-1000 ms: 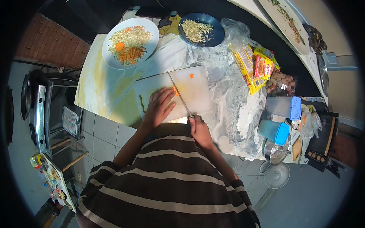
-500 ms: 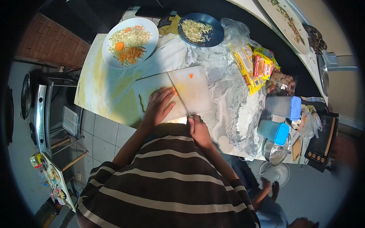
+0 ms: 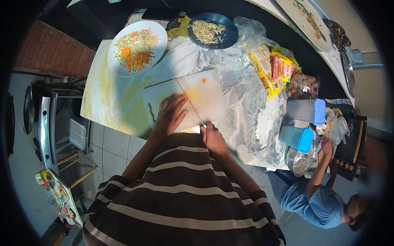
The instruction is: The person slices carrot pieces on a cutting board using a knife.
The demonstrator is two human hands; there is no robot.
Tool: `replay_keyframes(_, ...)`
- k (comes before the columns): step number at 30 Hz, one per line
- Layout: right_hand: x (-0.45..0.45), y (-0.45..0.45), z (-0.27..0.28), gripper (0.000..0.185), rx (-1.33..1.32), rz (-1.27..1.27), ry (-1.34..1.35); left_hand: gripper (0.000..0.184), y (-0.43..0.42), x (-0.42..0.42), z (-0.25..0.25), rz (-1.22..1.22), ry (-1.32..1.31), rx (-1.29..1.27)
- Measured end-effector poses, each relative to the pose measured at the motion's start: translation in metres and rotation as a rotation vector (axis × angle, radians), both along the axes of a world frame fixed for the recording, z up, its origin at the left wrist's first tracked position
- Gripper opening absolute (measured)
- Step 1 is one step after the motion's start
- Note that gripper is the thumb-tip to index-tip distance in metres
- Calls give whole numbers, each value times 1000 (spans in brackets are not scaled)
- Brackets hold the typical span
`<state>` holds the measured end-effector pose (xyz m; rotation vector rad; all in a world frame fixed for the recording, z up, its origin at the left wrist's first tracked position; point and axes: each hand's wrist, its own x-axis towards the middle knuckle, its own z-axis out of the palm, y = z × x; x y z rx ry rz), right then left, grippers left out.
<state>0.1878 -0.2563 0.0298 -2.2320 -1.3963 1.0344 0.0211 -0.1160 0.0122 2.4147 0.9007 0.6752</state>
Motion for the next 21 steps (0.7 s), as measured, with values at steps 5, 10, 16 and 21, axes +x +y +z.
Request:
replay_keyframes(5,0,-4,-13,31,11,-12,-10,45,-1,1,2,11,27,-5)
replay_keyframes(10,2,-6,-22,31,120,-7,95,46,0,1,-7,-7,5,56)
replay_keyframes(16,-2,-6,-16,31,130,-52,104,47,-1,3,-8,2,-5,38)
replay_keyframes(21,-4,-3,-7,32,49,-64,109,49,2,2,-8,-14,-1,54)
